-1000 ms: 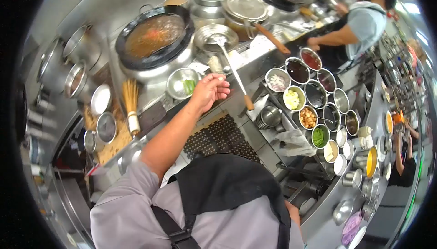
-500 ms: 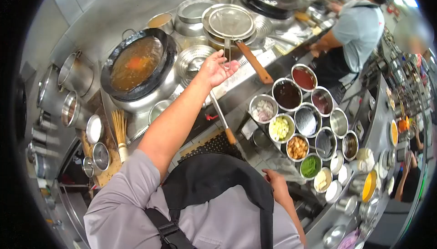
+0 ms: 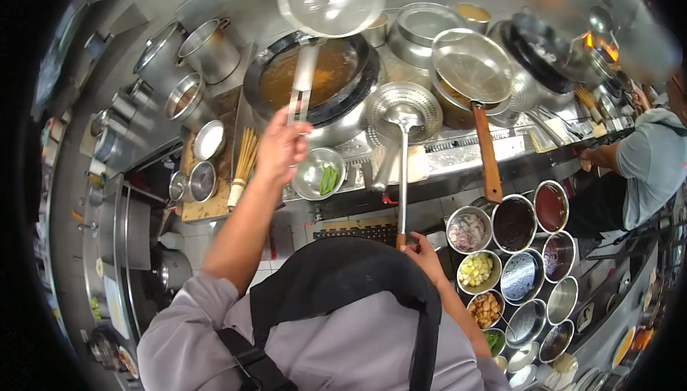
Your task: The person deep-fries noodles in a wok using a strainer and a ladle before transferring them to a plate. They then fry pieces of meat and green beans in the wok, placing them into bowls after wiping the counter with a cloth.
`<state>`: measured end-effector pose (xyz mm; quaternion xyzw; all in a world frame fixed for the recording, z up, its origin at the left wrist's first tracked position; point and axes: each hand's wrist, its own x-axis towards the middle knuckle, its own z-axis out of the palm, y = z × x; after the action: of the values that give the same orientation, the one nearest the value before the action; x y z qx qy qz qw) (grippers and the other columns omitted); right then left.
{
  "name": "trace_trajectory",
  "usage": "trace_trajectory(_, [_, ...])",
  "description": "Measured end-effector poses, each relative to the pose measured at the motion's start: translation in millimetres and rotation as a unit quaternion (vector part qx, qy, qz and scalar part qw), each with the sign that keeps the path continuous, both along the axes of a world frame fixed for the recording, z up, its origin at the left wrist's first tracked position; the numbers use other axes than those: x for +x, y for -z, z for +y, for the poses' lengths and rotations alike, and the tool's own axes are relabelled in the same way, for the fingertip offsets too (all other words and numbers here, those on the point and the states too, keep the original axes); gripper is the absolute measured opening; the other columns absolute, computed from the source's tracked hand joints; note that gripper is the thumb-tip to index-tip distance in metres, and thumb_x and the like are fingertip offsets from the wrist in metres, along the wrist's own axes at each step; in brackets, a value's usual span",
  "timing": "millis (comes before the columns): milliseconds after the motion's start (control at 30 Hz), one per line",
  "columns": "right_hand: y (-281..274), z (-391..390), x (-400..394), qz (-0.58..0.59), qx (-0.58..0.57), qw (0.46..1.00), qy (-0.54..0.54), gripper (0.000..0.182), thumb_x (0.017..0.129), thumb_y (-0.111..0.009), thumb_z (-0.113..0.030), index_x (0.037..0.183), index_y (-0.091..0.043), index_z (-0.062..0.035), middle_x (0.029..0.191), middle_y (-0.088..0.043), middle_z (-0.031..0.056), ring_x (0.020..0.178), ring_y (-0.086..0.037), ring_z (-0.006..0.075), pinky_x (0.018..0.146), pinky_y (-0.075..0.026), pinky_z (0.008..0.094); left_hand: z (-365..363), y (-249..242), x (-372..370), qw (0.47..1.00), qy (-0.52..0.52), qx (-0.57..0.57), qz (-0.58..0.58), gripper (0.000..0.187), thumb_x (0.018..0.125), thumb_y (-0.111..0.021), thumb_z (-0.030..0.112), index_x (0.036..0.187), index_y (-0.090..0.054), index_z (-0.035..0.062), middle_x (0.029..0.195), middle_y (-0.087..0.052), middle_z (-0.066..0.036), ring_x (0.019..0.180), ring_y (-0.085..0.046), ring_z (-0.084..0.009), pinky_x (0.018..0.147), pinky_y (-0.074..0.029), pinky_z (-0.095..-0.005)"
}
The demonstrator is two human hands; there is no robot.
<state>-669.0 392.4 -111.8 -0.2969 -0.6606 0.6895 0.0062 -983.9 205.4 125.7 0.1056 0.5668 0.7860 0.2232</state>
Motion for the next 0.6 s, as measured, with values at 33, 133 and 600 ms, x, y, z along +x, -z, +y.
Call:
trace_trajectory(33, [5.6,-0.2,-7.8,-0.013,-0.007,1.0,-0.026,0.062,0.087,-0.074,-0.024,0.138,-0.045,-0.0022,0.094,-0.06,0.0043,0.085,-0.057,0.0102,0.076,-0.048,0.0245,-24.4,2.8,-6.6,0.997,-0.06,-0.044,0.022,0.052,0.089,-0.049,-0.002,0.139,-0.042,0.0091,0.083,-0.06,-0.005,0.052,-0.044,-0.005,0.038,-0.032,-0.0186])
trace_trajectory(133, [30.1,-3.5,-26.2,0.007,-0.011,0.998,-0.065,0.058,0.09,-0.071,-0.029,0.135,-0.046,-0.0042,0.094,-0.062,0.0078,0.087,-0.06,0.0138,0.077,-0.05,0.0268,-82.1,28.2,-26.6,0.986,-0.137,-0.081,0.044,0.058,0.086,-0.045,-0.004,0.143,-0.037,0.0047,0.08,-0.057,-0.004,0.049,-0.043,-0.006,0.037,-0.033,-0.0202])
trace_trajectory(600, [137.8,31.7,-135.7,-0.179,0.278,0.935,-0.13,0.069,0.085,-0.07,-0.047,0.128,-0.051,0.0029,0.11,-0.066,0.0243,0.099,-0.066,0.0379,0.085,-0.054,0.0422,-82.1,42.1,-85.4,0.984,-0.094,-0.149,-0.018,0.05,0.086,-0.047,-0.002,0.135,-0.041,0.0074,0.077,-0.054,-0.004,0.048,-0.04,-0.0062,0.037,-0.028,-0.0215])
